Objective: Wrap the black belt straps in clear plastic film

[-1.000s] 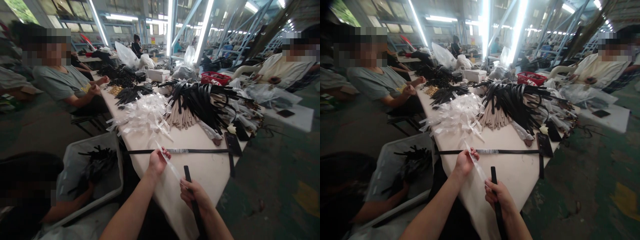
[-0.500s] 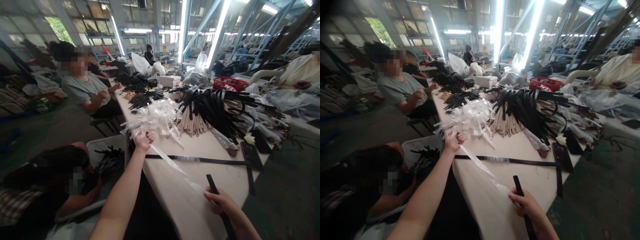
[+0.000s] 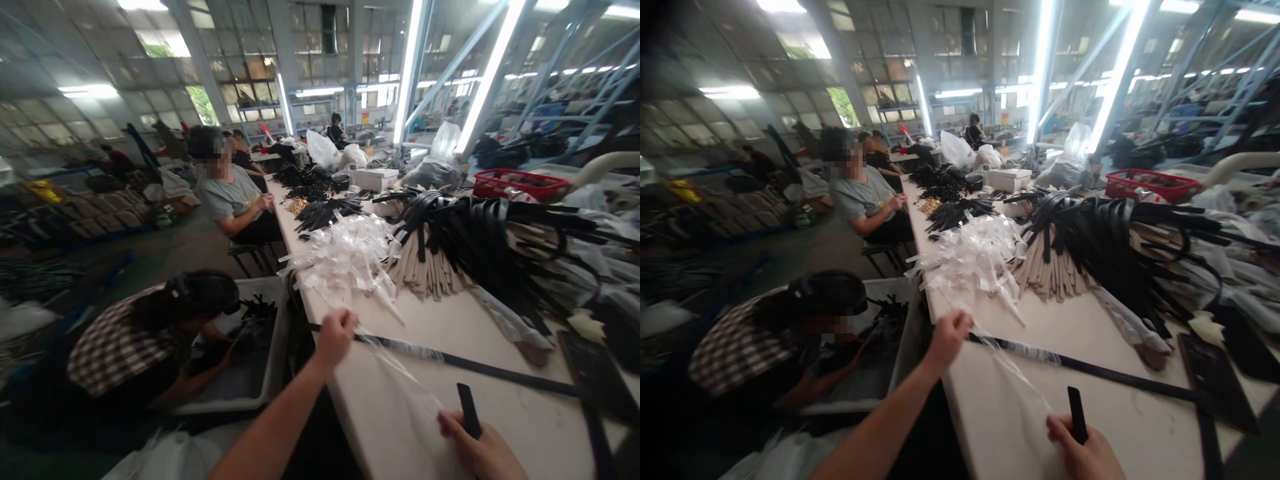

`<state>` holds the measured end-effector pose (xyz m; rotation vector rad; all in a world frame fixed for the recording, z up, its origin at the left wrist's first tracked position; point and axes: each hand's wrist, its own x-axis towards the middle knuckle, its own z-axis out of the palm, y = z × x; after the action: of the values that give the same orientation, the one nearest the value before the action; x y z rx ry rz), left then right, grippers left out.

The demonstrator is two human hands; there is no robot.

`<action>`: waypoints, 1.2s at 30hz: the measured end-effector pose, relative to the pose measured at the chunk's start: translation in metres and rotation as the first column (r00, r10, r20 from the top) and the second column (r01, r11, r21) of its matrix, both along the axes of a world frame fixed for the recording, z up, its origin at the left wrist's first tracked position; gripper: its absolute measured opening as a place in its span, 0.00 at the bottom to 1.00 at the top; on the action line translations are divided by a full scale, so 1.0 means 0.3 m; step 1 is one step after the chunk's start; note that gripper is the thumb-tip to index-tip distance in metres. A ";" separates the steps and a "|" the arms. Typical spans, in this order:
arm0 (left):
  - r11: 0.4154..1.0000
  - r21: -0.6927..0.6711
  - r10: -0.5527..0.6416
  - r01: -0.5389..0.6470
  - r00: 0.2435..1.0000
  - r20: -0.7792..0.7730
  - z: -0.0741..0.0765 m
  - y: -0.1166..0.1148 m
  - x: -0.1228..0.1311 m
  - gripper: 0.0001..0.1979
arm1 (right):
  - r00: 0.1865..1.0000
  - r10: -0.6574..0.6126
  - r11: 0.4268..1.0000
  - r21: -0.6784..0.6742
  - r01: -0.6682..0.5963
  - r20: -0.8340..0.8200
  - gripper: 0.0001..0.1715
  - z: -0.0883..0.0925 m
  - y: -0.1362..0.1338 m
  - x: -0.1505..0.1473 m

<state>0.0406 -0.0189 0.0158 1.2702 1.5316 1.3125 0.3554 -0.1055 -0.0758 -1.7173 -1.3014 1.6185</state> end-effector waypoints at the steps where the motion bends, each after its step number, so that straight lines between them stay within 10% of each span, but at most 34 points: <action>1: 0.970 -0.146 -0.194 0.195 0.981 0.015 -0.059 -0.091 0.093 0.20 | 1.000 0.003 1.000 0.014 -0.003 0.007 0.36 0.008 0.010 -0.020; 4: 0.807 -0.369 -0.318 0.462 0.865 0.388 -0.188 -0.283 0.313 0.26 | 0.999 -0.030 0.995 0.097 0.028 0.018 0.34 0.077 0.031 -0.097; 8: 0.885 -0.316 -0.068 0.341 0.767 0.638 -0.199 -0.310 0.384 0.26 | 0.997 -0.070 0.979 0.190 0.071 -0.011 0.33 0.173 0.067 -0.202; 20: 0.941 -0.302 0.162 0.149 0.586 0.794 -0.177 -0.196 0.326 0.16 | 0.931 -0.051 0.992 0.091 0.090 -0.362 0.28 0.216 -0.022 -0.189; 36: 0.935 -0.187 -0.097 0.300 0.726 0.680 -0.146 -0.212 0.310 0.15 | 0.901 0.141 0.988 -0.006 -0.157 -0.411 0.33 0.221 -0.007 -0.216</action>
<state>0.1336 -0.0826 -0.0279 0.6405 0.9820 1.1662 0.2907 -0.1076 -0.0094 -1.2251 -1.2169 1.9718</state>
